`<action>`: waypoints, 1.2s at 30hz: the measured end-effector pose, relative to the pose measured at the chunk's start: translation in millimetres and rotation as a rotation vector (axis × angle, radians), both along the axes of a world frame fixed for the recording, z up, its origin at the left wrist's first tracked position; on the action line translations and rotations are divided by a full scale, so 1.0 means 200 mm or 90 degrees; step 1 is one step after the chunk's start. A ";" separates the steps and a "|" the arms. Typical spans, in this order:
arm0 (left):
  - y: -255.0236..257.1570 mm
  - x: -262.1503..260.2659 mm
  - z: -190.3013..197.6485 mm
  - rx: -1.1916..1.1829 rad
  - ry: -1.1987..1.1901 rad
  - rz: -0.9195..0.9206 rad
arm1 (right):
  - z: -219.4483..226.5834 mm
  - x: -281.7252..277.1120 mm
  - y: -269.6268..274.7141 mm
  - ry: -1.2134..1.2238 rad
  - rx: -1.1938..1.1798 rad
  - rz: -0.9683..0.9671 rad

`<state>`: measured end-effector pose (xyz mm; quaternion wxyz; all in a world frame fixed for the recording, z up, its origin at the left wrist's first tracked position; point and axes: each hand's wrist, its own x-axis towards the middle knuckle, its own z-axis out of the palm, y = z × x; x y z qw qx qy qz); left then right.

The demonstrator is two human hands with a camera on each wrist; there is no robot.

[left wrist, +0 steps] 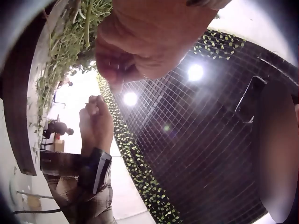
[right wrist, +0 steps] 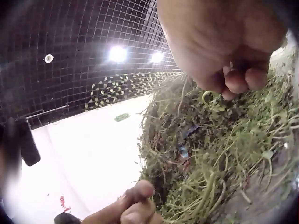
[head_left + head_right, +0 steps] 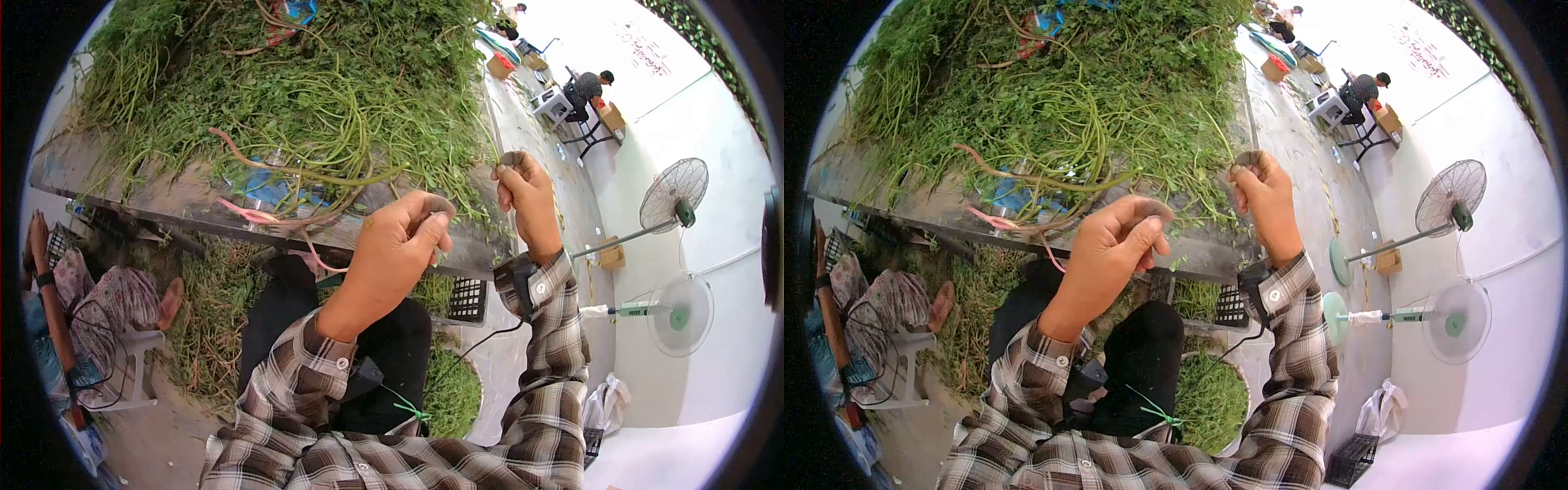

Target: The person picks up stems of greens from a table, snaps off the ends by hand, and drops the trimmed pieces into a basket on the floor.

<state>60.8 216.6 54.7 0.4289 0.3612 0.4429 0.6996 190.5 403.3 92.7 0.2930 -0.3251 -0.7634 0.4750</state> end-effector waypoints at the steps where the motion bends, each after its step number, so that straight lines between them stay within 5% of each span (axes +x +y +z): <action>1: 0.00 0.00 0.00 0.003 -0.021 -0.016 | 0.01 -0.01 -0.04 0.012 0.013 -0.005; 18: 0.01 -0.04 -0.02 0.003 -0.194 0.075 | 0.00 -0.02 -0.51 -0.208 0.281 0.184; 21: 0.01 -0.04 -0.04 0.004 -0.165 0.023 | 0.06 -0.05 -0.55 -0.090 0.267 0.096; 26: 0.03 0.01 -0.08 -0.012 0.184 0.008 | 0.12 -0.06 -0.49 -0.183 0.600 0.174; 36: 0.02 0.03 -0.04 0.046 0.217 0.042 | 0.07 -0.02 -0.37 -0.203 0.625 0.122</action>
